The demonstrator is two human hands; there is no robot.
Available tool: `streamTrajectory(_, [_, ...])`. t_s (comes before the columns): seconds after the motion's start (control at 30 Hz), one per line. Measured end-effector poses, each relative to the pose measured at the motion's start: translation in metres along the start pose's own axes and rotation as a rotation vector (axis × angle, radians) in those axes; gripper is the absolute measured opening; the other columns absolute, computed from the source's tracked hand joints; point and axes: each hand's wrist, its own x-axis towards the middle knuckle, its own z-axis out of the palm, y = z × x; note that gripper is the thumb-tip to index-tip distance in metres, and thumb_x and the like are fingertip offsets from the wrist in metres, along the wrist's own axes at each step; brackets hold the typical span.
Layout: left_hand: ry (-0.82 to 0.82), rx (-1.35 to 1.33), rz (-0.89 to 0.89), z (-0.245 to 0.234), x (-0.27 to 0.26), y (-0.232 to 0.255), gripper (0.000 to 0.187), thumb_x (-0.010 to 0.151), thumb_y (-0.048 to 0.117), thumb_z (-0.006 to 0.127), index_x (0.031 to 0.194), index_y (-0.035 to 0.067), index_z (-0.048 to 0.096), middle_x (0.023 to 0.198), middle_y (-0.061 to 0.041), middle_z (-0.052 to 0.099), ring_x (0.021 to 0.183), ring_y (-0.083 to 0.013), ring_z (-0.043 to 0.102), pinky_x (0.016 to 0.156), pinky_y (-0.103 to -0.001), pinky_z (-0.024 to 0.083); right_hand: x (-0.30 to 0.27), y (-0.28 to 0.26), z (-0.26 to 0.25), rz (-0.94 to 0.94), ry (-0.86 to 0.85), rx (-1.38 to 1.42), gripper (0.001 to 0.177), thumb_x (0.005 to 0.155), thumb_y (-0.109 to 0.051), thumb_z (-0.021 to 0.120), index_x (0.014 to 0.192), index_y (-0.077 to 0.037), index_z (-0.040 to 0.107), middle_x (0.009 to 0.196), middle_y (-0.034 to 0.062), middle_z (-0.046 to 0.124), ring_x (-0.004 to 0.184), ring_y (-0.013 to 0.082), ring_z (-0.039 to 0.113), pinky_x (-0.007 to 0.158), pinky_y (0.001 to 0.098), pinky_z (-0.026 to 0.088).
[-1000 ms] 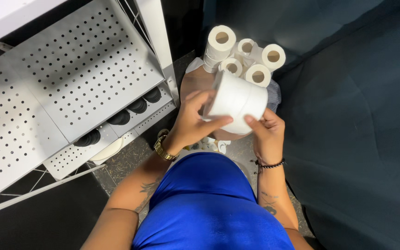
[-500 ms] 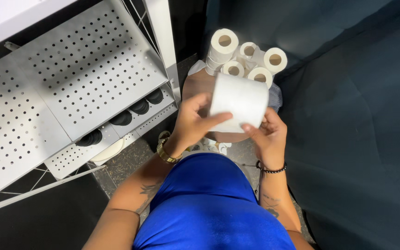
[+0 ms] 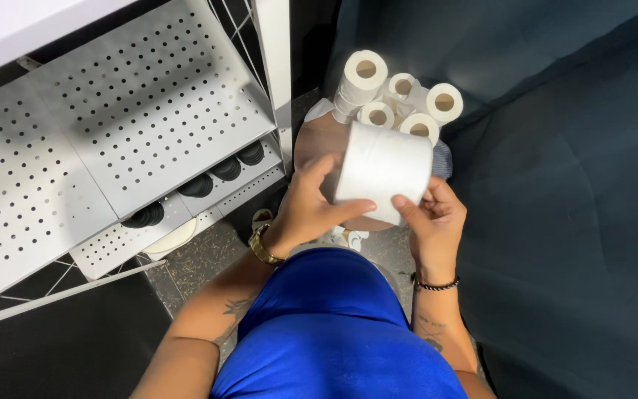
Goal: The person repeatedly picks up rolls of white paper towels from a small round table and places them onto a white perforated metal shelf. The person arranges the rolls in rows on the shelf, handling them one or two at a time.
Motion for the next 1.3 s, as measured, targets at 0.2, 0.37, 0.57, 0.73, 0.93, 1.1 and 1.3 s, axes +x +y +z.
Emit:
streamTrajectory(0.2, [0.068, -0.465, -0.471, 0.003, 0.0, 0.017, 0.038, 0.065, 0.014, 0.089, 0.092, -0.001, 0.066, 0.082, -0.009, 0.071, 0.078, -0.0154, 0.067, 0.068, -0.03, 0.056, 0.006, -0.035, 0.013, -0.231, -0.21, -0.26, 0.043, 0.069, -0.001, 0.085, 0.109, 0.001, 0.069, 0.094, 0.012, 0.074, 0.106, 0.0175, 0.064, 0.12, 0.0381, 0.016])
streamTrajectory(0.37, [0.09, -0.12, -0.3, -0.008, -0.004, 0.014, 0.069, 0.07, 0.026, 0.085, 0.121, -0.007, 0.054, 0.11, -0.026, 0.057, 0.101, -0.0359, 0.058, 0.081, -0.047, 0.051, 0.009, -0.028, 0.014, -0.332, -0.18, -0.404, 0.038, 0.068, -0.002, 0.088, 0.101, 0.004, 0.069, 0.08, 0.0115, 0.07, 0.09, 0.0229, 0.067, 0.119, 0.0496, 0.017])
streamTrajectory(0.57, [-0.178, 0.424, 0.171, -0.026, -0.009, 0.034, 0.096, 0.068, 0.026, 0.086, 0.145, -0.001, 0.036, 0.137, -0.026, 0.04, 0.128, -0.047, 0.042, 0.104, -0.056, 0.035, 0.011, -0.056, 0.032, -0.465, -0.417, -0.472, 0.038, 0.062, 0.0, 0.089, 0.093, 0.005, 0.067, 0.072, 0.0141, 0.064, 0.082, 0.0322, 0.067, 0.111, 0.0583, 0.031])
streamTrajectory(0.73, [-0.173, 0.367, -0.02, -0.036, -0.004, 0.049, 0.099, 0.061, 0.023, 0.088, 0.144, 0.0, 0.04, 0.132, -0.024, 0.053, 0.118, -0.0443, 0.057, 0.098, -0.055, 0.044, 0.014, -0.067, 0.055, -0.531, -0.463, -0.441, 0.049, 0.065, -0.01, 0.09, 0.108, 0.0, 0.07, 0.103, 0.013, 0.069, 0.11, 0.0348, 0.062, 0.111, 0.0556, 0.036])
streamTrajectory(0.93, [0.139, 0.095, 0.057, -0.041, -0.021, 0.014, 0.103, 0.062, 0.014, 0.091, 0.143, 0.006, 0.029, 0.132, -0.021, 0.054, 0.123, -0.0401, 0.055, 0.105, -0.05, 0.04, 0.016, -0.049, 0.066, -0.203, -0.453, -0.139, 0.106, 0.064, -0.015, 0.089, 0.148, 0.003, 0.026, 0.144, 0.0219, 0.035, 0.14, 0.0329, 0.033, 0.112, 0.0518, 0.036])
streamTrajectory(1.1, [0.177, 0.085, 0.098, -0.054, -0.02, 0.014, 0.093, 0.061, 0.021, 0.091, 0.128, 0.003, 0.029, 0.114, -0.02, 0.059, 0.1, -0.0344, 0.064, 0.091, -0.048, 0.048, 0.035, -0.057, 0.075, -0.148, -0.529, -0.042, 0.104, 0.066, -0.004, 0.081, 0.151, 0.002, 0.023, 0.15, 0.0228, 0.039, 0.14, 0.0317, 0.033, 0.115, 0.0471, 0.033])
streamTrajectory(1.3, [0.317, 0.43, 0.229, -0.084, -0.011, 0.079, 0.077, 0.062, 0.029, 0.086, 0.126, -0.001, 0.053, 0.113, -0.014, 0.045, 0.092, -0.0306, 0.056, 0.085, -0.046, 0.049, 0.055, -0.09, 0.097, -0.395, -0.513, -0.152, 0.106, 0.057, -0.012, 0.087, 0.146, 0.006, 0.032, 0.143, 0.0228, 0.045, 0.135, 0.0315, 0.041, 0.114, 0.0484, 0.036])
